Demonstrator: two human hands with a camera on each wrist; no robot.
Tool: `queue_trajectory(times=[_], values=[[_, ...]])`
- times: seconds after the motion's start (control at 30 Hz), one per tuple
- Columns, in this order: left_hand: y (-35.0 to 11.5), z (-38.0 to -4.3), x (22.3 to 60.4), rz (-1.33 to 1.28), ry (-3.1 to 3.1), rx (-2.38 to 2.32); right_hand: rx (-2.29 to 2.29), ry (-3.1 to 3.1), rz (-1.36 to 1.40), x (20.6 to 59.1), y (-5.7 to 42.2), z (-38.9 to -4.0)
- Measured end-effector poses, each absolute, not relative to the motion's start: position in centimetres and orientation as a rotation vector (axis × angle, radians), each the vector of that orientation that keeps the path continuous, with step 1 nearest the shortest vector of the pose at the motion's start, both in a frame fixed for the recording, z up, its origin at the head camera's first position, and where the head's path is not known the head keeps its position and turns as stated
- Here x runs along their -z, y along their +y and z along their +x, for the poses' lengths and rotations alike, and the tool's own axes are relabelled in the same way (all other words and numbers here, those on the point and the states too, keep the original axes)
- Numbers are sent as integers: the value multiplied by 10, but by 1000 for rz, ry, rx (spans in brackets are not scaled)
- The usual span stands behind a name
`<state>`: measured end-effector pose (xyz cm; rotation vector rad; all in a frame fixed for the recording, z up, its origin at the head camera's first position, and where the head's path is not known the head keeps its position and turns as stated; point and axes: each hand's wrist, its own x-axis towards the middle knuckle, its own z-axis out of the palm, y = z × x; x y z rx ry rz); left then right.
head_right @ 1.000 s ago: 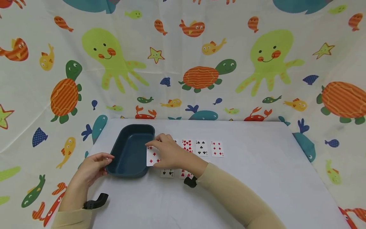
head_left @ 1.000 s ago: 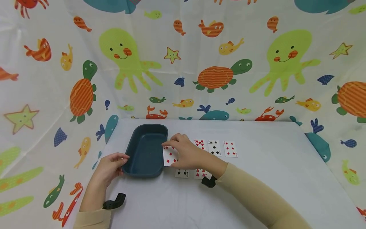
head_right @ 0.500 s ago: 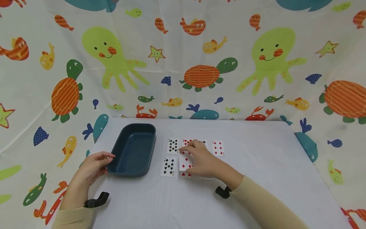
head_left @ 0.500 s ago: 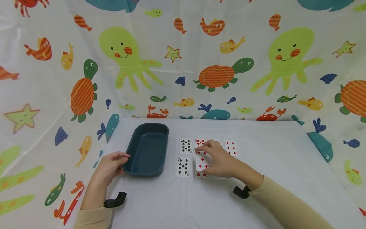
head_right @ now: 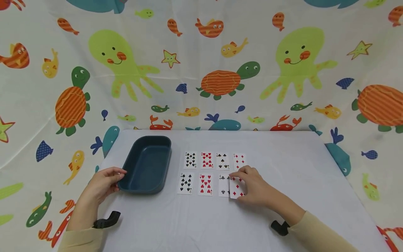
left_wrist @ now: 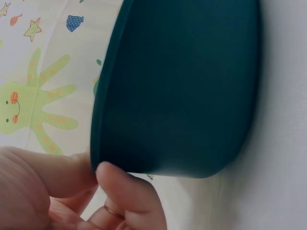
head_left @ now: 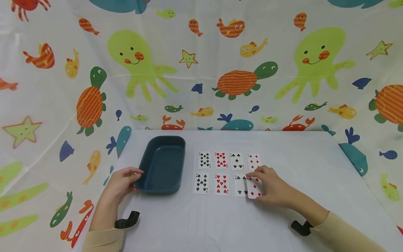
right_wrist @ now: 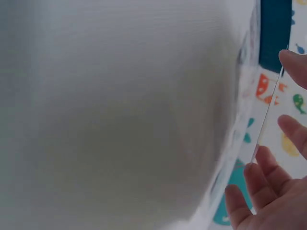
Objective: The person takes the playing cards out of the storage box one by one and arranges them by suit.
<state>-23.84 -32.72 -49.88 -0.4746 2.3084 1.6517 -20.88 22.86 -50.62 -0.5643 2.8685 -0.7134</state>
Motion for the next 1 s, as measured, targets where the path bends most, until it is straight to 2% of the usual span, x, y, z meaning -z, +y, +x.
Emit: queue_trajectory(times=[0.33,0.67,1.0], values=[[-326,-238,498,-461,2314,-1652,673,2919,-578,522,254,-203],[-328,-240,496,-450,2333,-1614,663,2950,-620,522,252,-206],[-329,-235,490,-342,2424,-1483,632,2948,-532,518,248,-205]])
